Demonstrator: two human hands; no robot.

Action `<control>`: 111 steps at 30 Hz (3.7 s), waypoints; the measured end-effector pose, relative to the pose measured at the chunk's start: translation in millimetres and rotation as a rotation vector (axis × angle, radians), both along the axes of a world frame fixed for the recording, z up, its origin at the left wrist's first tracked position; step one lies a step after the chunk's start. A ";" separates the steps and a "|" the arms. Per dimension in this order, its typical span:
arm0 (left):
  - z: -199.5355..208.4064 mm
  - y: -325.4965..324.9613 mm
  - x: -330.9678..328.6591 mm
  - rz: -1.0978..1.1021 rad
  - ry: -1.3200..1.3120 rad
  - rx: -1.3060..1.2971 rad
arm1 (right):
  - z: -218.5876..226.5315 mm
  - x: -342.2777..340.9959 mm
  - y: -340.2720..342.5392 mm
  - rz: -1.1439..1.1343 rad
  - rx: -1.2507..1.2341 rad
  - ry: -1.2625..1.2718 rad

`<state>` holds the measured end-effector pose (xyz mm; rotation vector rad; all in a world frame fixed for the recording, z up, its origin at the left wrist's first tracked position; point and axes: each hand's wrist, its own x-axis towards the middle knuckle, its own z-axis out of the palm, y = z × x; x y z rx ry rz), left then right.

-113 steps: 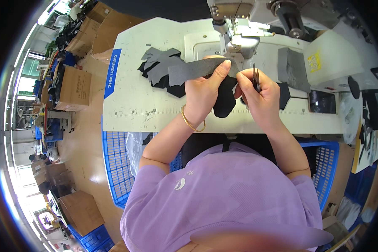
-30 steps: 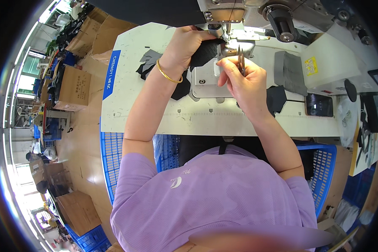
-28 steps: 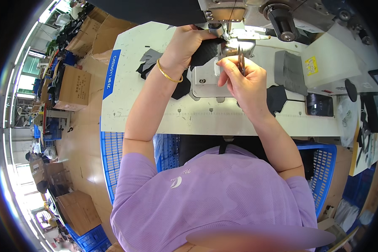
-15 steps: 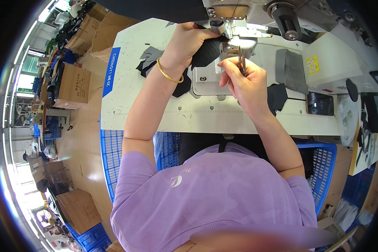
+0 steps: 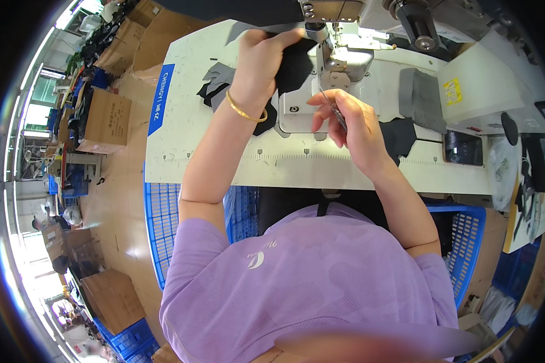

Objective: Sewing and trimming black fabric components for shoes using an industrial sewing machine.

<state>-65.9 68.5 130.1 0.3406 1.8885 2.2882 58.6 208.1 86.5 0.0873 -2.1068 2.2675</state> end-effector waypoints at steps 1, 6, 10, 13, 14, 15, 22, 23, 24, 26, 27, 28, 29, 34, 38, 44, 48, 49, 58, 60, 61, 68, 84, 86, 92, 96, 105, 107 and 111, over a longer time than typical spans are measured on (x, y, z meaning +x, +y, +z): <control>-4.6 -8.3 1.5 0.035 -0.026 0.044 | -1.9 1.6 1.9 -0.009 0.140 0.074; -52.4 -38.7 39.5 0.249 0.268 -0.119 | -20.3 10.4 -0.3 -0.360 0.798 0.453; -62.9 -34.3 63.9 0.376 0.482 -0.233 | -25.1 2.6 -11.9 -0.434 1.055 0.510; -71.5 -39.0 73.0 0.381 0.457 -0.333 | -26.8 0.3 -20.9 -0.376 1.040 0.495; -73.2 -40.0 74.3 0.382 0.457 -0.336 | -26.8 -0.8 -23.8 -0.375 1.041 0.500; -74.4 -40.2 75.6 0.382 0.469 -0.325 | -27.0 -2.2 -25.5 -0.375 1.041 0.505; -83.6 -55.9 60.6 0.409 0.415 -0.361 | -36.2 -8.8 -27.0 -0.335 1.026 0.548; -88.1 -66.9 50.9 0.398 0.291 -0.433 | -37.2 -6.2 -24.8 -0.326 1.003 0.507; -88.1 -74.9 40.0 0.379 0.161 -0.695 | -39.2 -2.4 -19.8 -0.326 0.987 0.456; -93.0 -86.9 31.2 0.364 0.161 -0.694 | -42.0 7.7 -10.7 -0.297 0.941 0.410; -102.3 -97.4 27.8 0.353 0.159 -0.690 | -45.4 12.7 -3.8 -0.270 0.893 0.362; -112.5 -109.1 27.1 0.431 0.410 -0.818 | -47.2 19.0 4.1 -0.274 0.902 0.349; -122.1 -115.8 26.5 0.507 0.667 -0.937 | -48.6 25.3 13.0 -0.290 0.916 0.310; -96.6 -96.7 72.2 0.530 0.515 -1.252 | -73.2 62.0 81.1 -0.564 1.074 0.343; -125.3 -57.0 96.5 0.200 0.794 -0.821 | -88.7 81.5 83.9 -0.454 1.022 0.233; -138.4 -13.9 114.1 0.053 0.719 -0.889 | -90.9 74.8 25.4 -0.327 0.803 0.181; -137.9 -24.2 104.6 0.069 0.689 -0.953 | -94.3 59.0 19.1 -0.258 0.638 0.129; -136.5 -26.6 104.6 0.082 0.686 -0.965 | -95.2 56.4 17.6 -0.239 0.592 0.094; -147.3 -35.4 98.6 -0.008 0.542 -0.595 | -98.3 27.2 24.0 -0.199 0.720 0.089; -142.9 -36.1 87.3 0.097 0.102 -0.212 | -97.5 28.5 23.1 -0.201 0.730 0.084; -139.0 -38.6 81.4 0.107 0.075 -0.077 | -97.4 28.9 22.3 -0.202 0.737 0.080; -107.9 -56.1 67.7 0.039 -0.011 0.102 | -95.3 32.5 28.2 -0.248 0.612 0.216; -89.2 -47.5 88.4 -0.357 0.634 -0.294 | -46.4 36.7 41.3 -0.079 -0.228 -0.182; -87.4 -41.3 91.8 -0.143 0.377 -0.192 | -43.8 38.2 39.0 -0.149 -0.168 -0.097; -79.0 -11.8 106.8 -0.114 0.290 -0.520 | -34.3 42.3 17.1 -0.094 0.118 0.006; -85.5 -17.6 96.1 0.078 0.626 -0.610 | -50.7 -2.6 101.6 -0.514 1.291 0.674; -81.4 -18.8 101.1 0.068 0.311 -0.487 | -72.5 -11.8 136.9 -0.413 1.411 0.435; -82.8 -15.3 102.9 0.023 0.276 -0.426 | -68.9 -31.9 156.4 -0.431 1.408 0.456; -87.4 -7.2 104.1 -0.043 0.311 -0.442 | -65.5 -75.3 178.1 -0.318 1.471 0.385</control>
